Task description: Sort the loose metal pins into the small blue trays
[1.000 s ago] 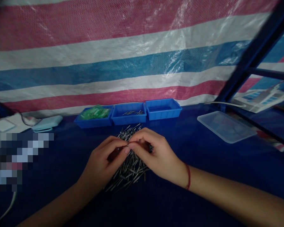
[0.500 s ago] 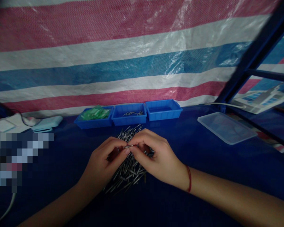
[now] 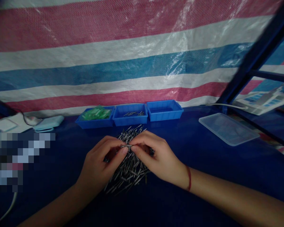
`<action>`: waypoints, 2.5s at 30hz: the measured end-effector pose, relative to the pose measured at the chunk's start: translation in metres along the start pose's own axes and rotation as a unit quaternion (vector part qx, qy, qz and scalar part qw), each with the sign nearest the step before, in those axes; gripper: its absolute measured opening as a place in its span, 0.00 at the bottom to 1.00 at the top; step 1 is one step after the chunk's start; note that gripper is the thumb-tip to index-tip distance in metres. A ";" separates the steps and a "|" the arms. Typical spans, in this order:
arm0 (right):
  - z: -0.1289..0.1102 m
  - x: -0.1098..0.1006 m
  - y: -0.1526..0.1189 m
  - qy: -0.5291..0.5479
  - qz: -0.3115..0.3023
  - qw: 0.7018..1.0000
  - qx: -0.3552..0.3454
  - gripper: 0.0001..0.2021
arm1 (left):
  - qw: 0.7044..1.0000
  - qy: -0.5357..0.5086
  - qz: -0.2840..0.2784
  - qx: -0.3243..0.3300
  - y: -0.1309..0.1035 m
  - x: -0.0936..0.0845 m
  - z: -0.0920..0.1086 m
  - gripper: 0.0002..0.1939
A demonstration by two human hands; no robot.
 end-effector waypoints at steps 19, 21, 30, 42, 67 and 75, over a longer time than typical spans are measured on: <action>0.036 -0.040 0.094 -0.278 0.086 0.955 -0.053 0.08 | 0.997 -0.016 -0.079 -0.002 -0.005 0.012 0.004 0.06; 0.051 -0.035 0.103 -0.298 0.064 0.952 -0.034 0.08 | 0.996 -0.011 -0.084 -0.006 -0.005 0.012 0.001 0.07; 0.060 -0.028 0.049 -0.252 -0.005 0.968 -0.009 0.08 | 0.992 -0.015 -0.122 -0.016 -0.007 0.020 -0.009 0.07; 0.081 -0.016 0.033 -0.227 -0.068 0.971 0.013 0.10 | 0.987 -0.014 -0.159 -0.030 -0.010 0.030 -0.011 0.08; 0.064 -0.001 0.024 -0.159 -0.189 0.967 -0.060 0.14 | 0.995 0.075 -0.062 -0.010 0.010 -0.005 -0.008 0.08; 0.070 -0.006 0.023 -0.153 -0.169 0.973 -0.032 0.11 | 0.995 0.084 -0.062 -0.011 0.009 -0.004 -0.012 0.08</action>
Point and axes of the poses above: each hand's wrist, its own y-axis towards the middle knuckle, its own x-axis out of the palm, z = x × y, the point moved 7 cm from there along y, towards the middle knuckle, and after that the axes turned 1 degree about x, right-handed, at the moved point
